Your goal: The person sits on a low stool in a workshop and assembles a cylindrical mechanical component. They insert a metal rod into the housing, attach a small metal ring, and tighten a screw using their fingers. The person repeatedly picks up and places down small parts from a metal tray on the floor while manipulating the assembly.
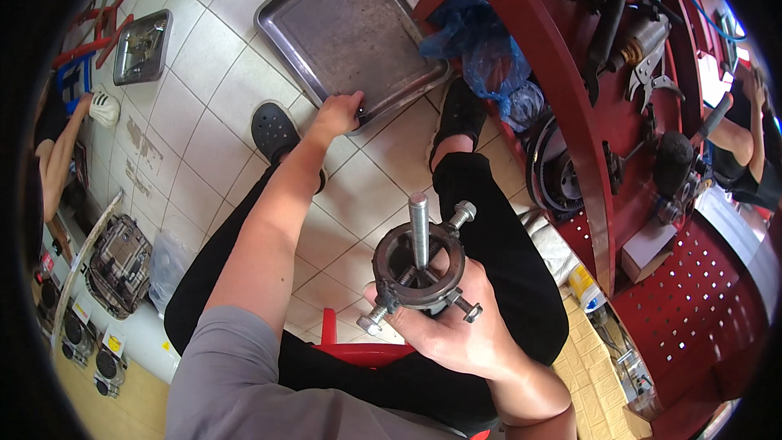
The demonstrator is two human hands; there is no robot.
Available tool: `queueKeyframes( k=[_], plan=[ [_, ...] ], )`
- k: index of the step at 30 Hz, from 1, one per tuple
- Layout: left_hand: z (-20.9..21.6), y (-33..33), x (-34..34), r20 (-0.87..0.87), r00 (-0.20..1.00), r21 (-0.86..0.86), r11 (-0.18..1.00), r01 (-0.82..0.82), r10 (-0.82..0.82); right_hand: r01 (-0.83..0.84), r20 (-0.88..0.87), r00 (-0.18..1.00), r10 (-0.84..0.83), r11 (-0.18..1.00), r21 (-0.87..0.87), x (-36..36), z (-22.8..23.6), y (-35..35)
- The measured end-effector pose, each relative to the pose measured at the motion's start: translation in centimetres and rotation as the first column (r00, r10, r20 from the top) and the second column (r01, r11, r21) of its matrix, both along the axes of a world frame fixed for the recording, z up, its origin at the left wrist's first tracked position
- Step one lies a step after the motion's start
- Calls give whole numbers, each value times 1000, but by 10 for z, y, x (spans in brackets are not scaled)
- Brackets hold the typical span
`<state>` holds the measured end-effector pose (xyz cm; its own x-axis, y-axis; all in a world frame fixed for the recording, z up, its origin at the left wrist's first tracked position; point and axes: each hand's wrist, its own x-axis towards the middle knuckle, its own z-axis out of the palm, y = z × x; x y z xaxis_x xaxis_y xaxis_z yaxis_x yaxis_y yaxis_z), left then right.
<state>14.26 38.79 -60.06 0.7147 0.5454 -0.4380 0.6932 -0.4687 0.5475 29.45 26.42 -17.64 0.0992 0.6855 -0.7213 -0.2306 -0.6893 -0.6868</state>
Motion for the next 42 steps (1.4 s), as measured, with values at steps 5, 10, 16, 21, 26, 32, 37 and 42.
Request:
queueKeyframes(
  k=[5,10,16,21,26,32,37,42],
  plan=[
    [5,9,-6,44,999,-29,1000,2,-1,16,18,1000,-17,998,58,-3,-3,-2],
    [-1,10,-11,-19,1000,160,987,16,-13,26,-15,1000,-26,1000,-9,-2,3,4],
    [-3,10,-8,11,990,237,962,132,-139,-118,29,993,117,992,41,4,-1,-2],
    [-3,5,-3,-117,981,196,965,175,-154,-77,-8,997,78,996,45,3,1,1],
    [6,3,3,-151,980,116,982,146,-128,-54,-9,998,55,998,23,3,3,1],
    [13,13,6,143,944,-241,935,-258,298,-71,-15,997,72,996,62,5,2,0],
    [16,40,4,172,462,-877,349,-331,870,-98,15,995,97,992,73,8,0,-5],
    [55,70,28,86,272,-996,79,36,958,-76,30,997,74,994,80,5,0,-5]
  ],
)
